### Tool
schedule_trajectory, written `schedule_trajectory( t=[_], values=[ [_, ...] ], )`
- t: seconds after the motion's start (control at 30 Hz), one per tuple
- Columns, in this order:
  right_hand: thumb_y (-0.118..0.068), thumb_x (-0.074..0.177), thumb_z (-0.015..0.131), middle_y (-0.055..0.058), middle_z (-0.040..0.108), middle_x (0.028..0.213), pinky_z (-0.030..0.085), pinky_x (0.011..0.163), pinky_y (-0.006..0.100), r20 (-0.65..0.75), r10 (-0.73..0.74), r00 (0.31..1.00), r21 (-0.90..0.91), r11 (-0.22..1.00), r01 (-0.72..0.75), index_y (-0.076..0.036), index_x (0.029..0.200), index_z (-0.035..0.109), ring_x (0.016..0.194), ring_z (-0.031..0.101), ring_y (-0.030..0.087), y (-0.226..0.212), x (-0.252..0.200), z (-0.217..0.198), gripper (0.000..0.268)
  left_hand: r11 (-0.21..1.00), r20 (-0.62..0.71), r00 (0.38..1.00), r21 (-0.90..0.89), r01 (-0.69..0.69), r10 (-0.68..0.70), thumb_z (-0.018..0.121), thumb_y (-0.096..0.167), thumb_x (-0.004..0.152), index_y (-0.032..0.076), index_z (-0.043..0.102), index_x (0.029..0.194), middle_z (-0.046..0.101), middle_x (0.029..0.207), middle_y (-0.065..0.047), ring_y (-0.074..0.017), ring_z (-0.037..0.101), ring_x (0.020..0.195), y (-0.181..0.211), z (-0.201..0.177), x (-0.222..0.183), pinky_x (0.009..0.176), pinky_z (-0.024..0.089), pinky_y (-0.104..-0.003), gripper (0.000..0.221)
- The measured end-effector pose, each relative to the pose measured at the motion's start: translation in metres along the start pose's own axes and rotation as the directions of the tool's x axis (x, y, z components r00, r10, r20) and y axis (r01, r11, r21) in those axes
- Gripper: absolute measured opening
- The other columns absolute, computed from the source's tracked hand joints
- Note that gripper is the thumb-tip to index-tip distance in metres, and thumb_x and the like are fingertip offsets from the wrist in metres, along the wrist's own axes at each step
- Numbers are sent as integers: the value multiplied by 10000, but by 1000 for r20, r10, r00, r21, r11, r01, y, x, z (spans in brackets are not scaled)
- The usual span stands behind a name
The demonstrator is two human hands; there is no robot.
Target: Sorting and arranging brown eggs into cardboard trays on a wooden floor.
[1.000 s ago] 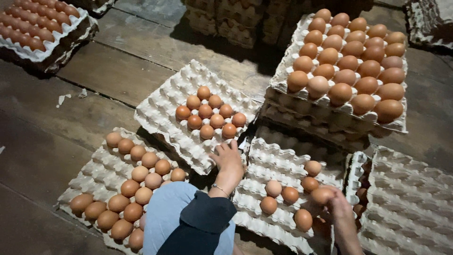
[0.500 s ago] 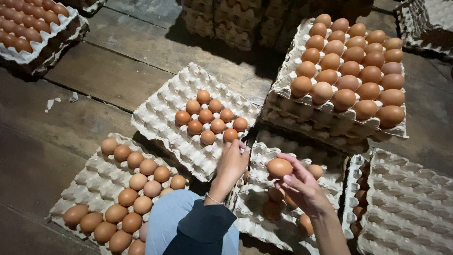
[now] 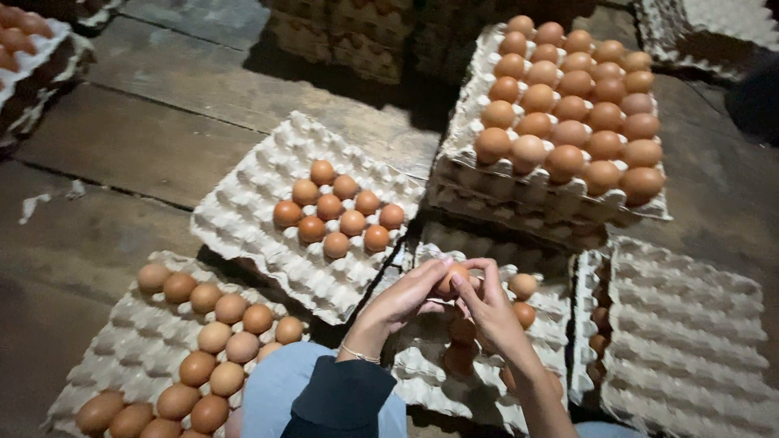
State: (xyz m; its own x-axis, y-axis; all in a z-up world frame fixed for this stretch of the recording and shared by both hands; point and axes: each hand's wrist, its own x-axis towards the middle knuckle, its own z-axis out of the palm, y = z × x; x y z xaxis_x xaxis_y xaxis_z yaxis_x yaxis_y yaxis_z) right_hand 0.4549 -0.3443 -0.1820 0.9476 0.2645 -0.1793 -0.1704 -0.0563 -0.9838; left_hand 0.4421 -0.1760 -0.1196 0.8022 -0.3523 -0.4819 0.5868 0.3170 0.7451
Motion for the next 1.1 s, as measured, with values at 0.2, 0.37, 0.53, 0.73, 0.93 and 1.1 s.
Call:
schedule_trajectory(
  t=[0.2, 0.37, 0.53, 0.73, 0.93, 1.1],
  values=[
    [-198, 943, 377, 132, 637, 732, 421, 502, 208, -169, 4, 986, -197, 980, -38, -51, 1120, 520, 565, 540, 137, -10, -25, -73, 271, 994, 57, 997, -103, 48, -43, 580, 369, 851, 32, 434, 1164, 508, 904, -135, -157, 529, 677, -47, -4, 48, 581, 459, -260, 484],
    [-75, 906, 465, 132, 634, 780, 432, 543, 236, -335, 36, 942, -330, 931, -153, -38, 1136, 552, 644, 496, 161, 0, -76, -120, 248, 988, -66, 986, -23, 154, -156, 491, 528, 846, 102, 493, 1106, 537, 595, -120, -39, 287, 340, -54, 14, 59, 255, 219, -148, 499],
    [32, 796, 585, 107, 639, 874, 462, 484, 241, -327, 300, 896, -188, 909, -372, -50, 1124, 573, 659, 571, 153, 28, -105, -126, 338, 991, -59, 994, -103, 88, -95, 405, 461, 885, 59, 519, 904, 511, 583, -46, -44, 284, 346, -61, 16, 63, 292, 156, -175, 419],
    [-242, 561, 821, 70, 416, 1147, 307, 874, 444, -52, 145, 988, -923, 371, -103, -206, 1092, 541, 1044, 384, 275, 30, -111, -93, 602, 978, 55, 991, -160, 131, -124, 489, 244, 903, 14, 477, 1052, 413, 707, -44, -77, 386, 535, -65, 26, 63, 388, 292, -171, 274],
    [-187, 540, 806, 26, 524, 1076, 329, 868, 355, -53, 17, 998, -838, 543, -54, -134, 1077, 582, 1011, 459, 219, 23, -114, -99, 585, 879, 275, 953, -415, 236, -126, 364, 296, 956, -23, 424, 1108, 516, 847, -142, -141, 483, 578, -72, 25, 67, 429, 410, -218, 358],
    [-13, 653, 689, 73, 611, 952, 500, 646, 264, -226, 116, 967, -224, 960, -167, -76, 1044, 545, 743, 601, 159, 20, -111, -109, 421, 857, 362, 928, -448, 254, -86, 375, 231, 907, -106, 373, 1190, 517, 1049, -244, -255, 573, 823, -72, 23, 66, 641, 527, -274, 439]
  ],
)
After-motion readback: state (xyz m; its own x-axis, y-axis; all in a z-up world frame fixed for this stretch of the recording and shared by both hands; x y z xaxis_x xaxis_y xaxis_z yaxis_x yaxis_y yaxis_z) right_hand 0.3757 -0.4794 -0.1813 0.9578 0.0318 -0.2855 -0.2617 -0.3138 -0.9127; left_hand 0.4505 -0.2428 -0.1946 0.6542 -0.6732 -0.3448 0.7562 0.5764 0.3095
